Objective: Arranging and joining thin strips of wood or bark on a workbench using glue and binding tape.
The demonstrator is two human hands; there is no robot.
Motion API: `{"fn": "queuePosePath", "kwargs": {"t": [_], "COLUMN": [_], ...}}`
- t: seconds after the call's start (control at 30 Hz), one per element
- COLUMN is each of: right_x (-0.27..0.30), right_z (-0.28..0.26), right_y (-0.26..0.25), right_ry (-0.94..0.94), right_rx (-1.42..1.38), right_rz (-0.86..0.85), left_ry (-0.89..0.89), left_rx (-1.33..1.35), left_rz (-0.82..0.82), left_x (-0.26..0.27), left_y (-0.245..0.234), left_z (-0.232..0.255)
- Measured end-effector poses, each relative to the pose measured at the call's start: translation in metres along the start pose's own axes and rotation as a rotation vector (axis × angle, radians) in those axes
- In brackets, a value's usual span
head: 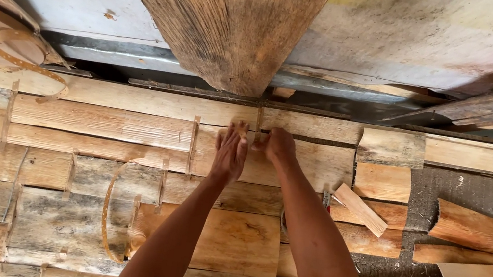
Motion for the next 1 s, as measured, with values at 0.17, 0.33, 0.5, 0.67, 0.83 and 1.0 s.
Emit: {"fn": "queuePosePath", "kwargs": {"t": [0.17, 0.33, 0.5, 0.67, 0.83, 1.0], "right_x": [-0.017, -0.070, 0.026, -0.028, -0.002, -0.114], "right_z": [0.020, 0.070, -0.022, 0.031, 0.012, 0.115], "right_y": [0.016, 0.056, -0.017, 0.024, 0.007, 0.087], "right_ry": [0.003, -0.013, -0.013, 0.121, -0.074, 0.184], "right_rx": [-0.157, -0.817, -0.070, -0.729, -0.083, -1.513], "right_rz": [-0.040, -0.202, -0.043, -0.144, -0.072, -0.314], "left_ry": [-0.055, -0.053, -0.111, -0.076, -0.069, -0.066], "left_rx": [0.077, 0.053, 0.046, 0.054, 0.076, 0.063], "left_rz": [0.009, 0.006, -0.063, -0.035, -0.037, -0.028], "left_x": [-0.003, -0.002, -0.003, -0.005, -0.001, -0.003], "left_y": [0.018, 0.004, 0.000, 0.008, 0.003, 0.001], "left_z": [-0.029, -0.011, -0.005, -0.018, -0.011, -0.009]}}
Point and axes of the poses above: each hand's wrist, its own x-axis away from the middle knuckle, its own y-axis out of the palm, z = x × y, the point moved 2 cm from there along -x, towards the middle knuckle, and after that the axes turned 1 degree about -z, right-handed, at the moved point
